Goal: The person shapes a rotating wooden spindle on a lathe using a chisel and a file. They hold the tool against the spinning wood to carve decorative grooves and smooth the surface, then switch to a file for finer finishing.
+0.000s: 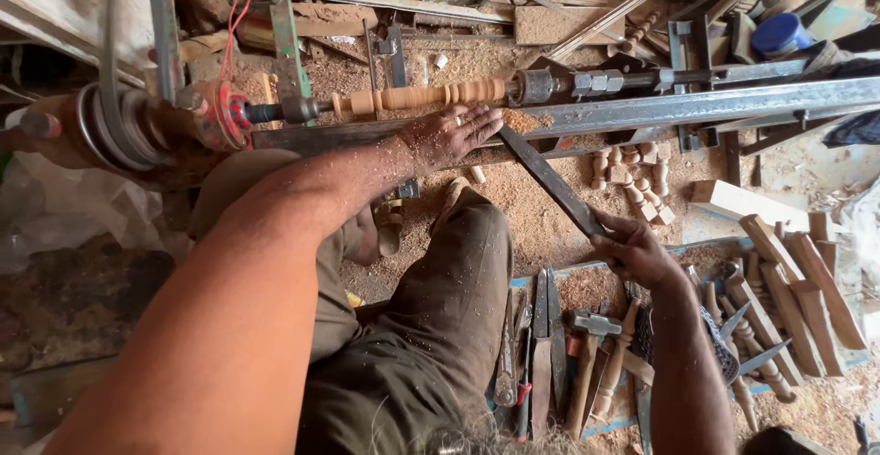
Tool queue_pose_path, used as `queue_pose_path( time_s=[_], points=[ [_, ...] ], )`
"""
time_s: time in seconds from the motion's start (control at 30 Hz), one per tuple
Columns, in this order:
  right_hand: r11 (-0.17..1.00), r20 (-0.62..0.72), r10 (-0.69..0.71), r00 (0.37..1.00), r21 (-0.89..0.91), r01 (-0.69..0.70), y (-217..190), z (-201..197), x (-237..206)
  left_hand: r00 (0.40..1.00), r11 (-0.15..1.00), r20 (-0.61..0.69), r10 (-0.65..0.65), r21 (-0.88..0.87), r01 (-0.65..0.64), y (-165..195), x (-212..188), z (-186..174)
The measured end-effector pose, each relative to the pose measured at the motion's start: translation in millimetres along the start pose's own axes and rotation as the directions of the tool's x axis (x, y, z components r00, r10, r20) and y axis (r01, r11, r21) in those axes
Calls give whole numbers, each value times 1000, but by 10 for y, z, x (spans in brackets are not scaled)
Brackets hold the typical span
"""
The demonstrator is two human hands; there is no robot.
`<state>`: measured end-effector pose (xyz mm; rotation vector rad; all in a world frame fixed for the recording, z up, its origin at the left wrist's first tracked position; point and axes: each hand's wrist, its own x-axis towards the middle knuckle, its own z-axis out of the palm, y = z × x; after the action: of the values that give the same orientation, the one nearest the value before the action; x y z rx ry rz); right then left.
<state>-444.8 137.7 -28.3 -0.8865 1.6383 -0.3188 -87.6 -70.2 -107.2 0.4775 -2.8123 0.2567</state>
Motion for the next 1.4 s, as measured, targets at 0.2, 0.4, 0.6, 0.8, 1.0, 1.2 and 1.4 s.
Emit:
queue_pose_path(
  time_s=[0.2,0.4,0.6,0.8,1.0,1.2,1.4],
  points=[
    [997,-102,28,994,74,-21,109,409,-120,997,997,-68,-31,-68,27,-19,-8,115],
    [975,-257,107,960,217,-51,43,1419,-428,998,992,35,-50,118,45,4,-19,147],
    [852,-348,-33,937,481,208,123,2197,-429,982,936,186,45,335,-107,15,-6,107],
    [926,-261,-147,954,302,225,404,1674,-239,999,968,38,21,249,-30,-37,-59,263],
    [974,-74,-146,987,161,156,495,793,52,997,991,-69,-25,129,34,-22,-88,434],
    [993,-97,-69,993,92,78,400,708,14,996,976,-89,-17,216,36,-18,-105,470],
    [964,-197,-86,977,230,131,403,1260,-194,994,951,-73,-76,295,95,-11,-127,376]
  ],
)
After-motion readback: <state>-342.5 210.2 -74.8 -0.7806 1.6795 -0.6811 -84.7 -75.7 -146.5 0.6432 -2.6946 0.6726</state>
